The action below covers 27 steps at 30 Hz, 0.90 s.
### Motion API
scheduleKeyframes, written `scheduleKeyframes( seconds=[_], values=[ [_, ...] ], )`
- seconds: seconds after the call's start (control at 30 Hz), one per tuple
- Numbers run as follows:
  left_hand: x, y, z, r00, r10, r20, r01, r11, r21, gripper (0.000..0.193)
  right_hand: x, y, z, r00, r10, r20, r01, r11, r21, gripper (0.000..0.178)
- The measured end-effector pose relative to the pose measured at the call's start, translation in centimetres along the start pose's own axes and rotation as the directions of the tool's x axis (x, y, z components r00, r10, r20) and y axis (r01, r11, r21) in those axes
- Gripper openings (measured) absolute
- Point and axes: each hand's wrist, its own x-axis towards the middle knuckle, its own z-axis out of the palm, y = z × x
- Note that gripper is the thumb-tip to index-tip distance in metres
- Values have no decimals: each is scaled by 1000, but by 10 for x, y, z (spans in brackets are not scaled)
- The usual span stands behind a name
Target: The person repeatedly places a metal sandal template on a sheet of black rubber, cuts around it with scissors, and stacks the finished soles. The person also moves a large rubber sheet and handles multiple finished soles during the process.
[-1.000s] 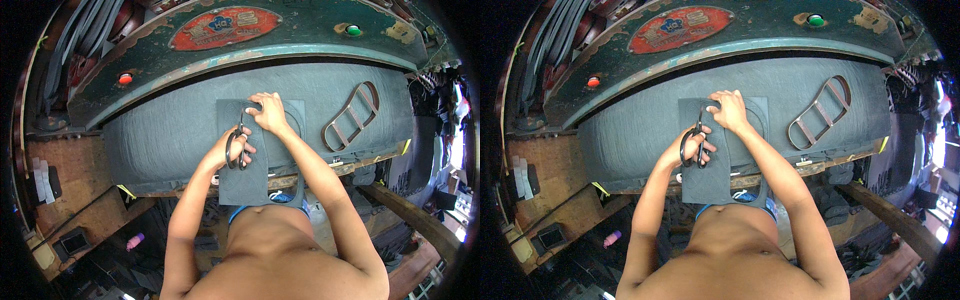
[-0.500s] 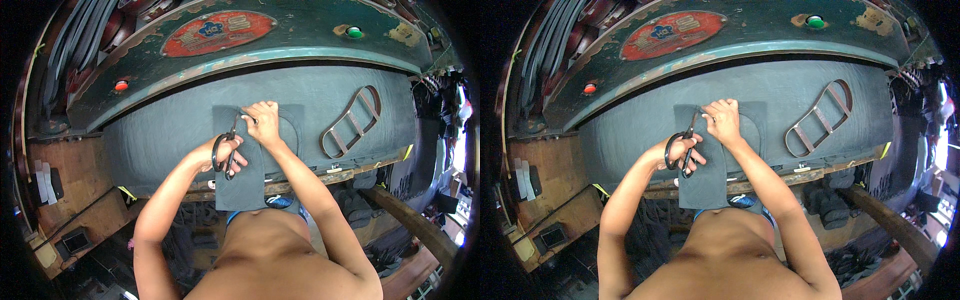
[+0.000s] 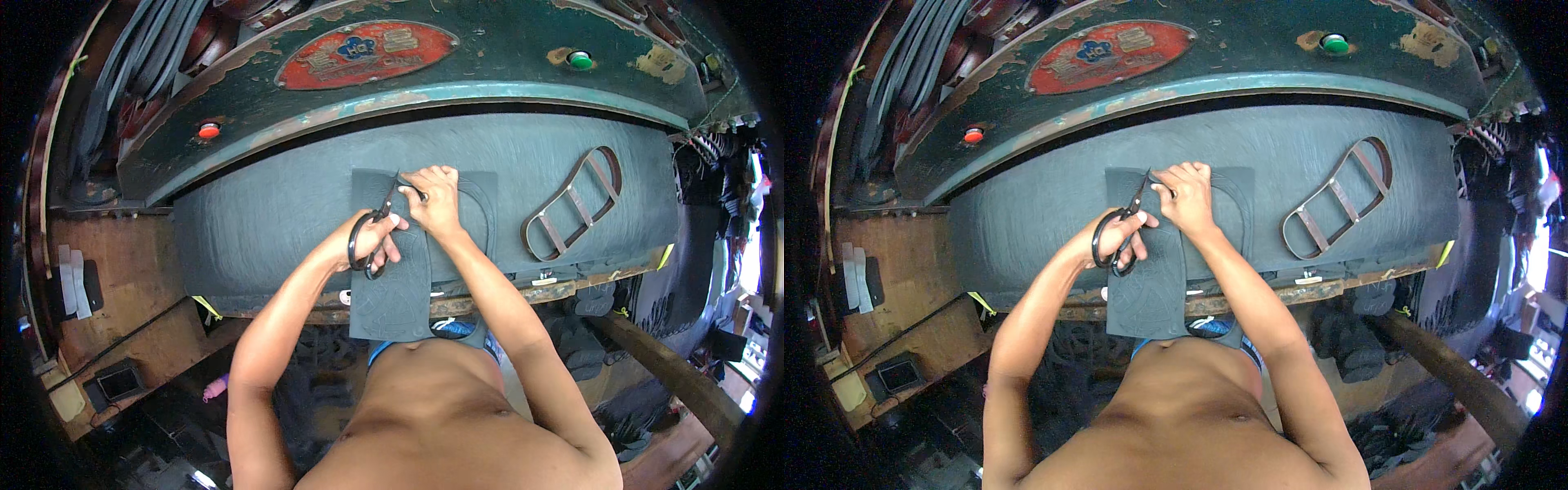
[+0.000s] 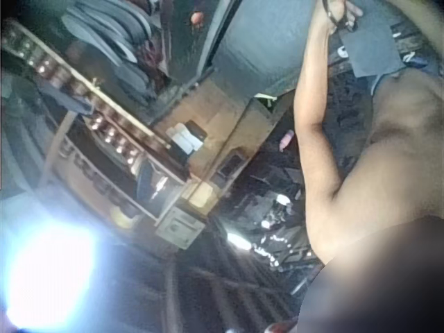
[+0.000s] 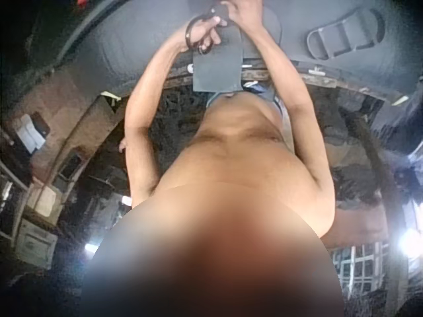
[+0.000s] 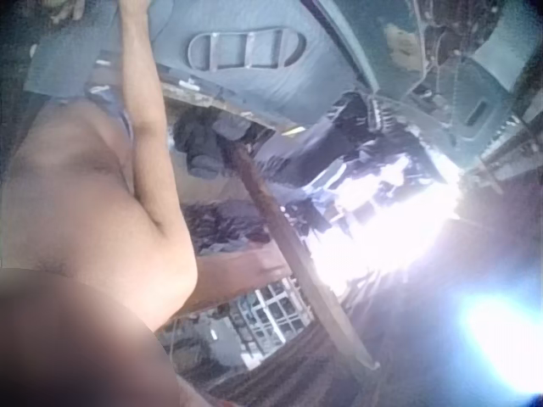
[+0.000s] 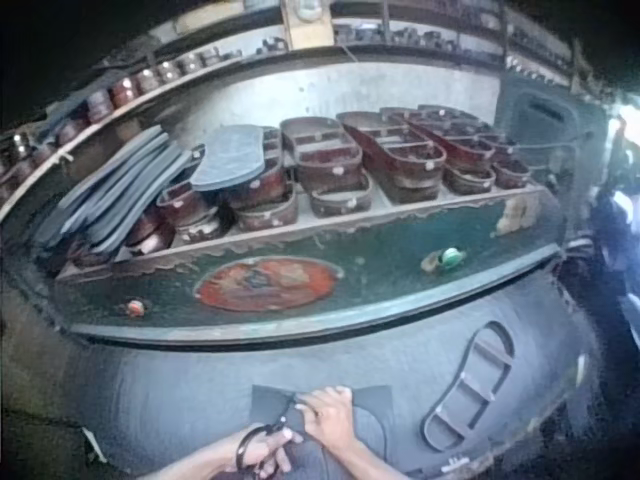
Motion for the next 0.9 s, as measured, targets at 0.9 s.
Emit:
scheduleKeyframes(
  seconds=[0.9],
  values=[
    [-223,-151,-30,107,293,-950,-748,653,117,41,1,-85,-145,763,552,338,-645,617,450,64]
  ],
)
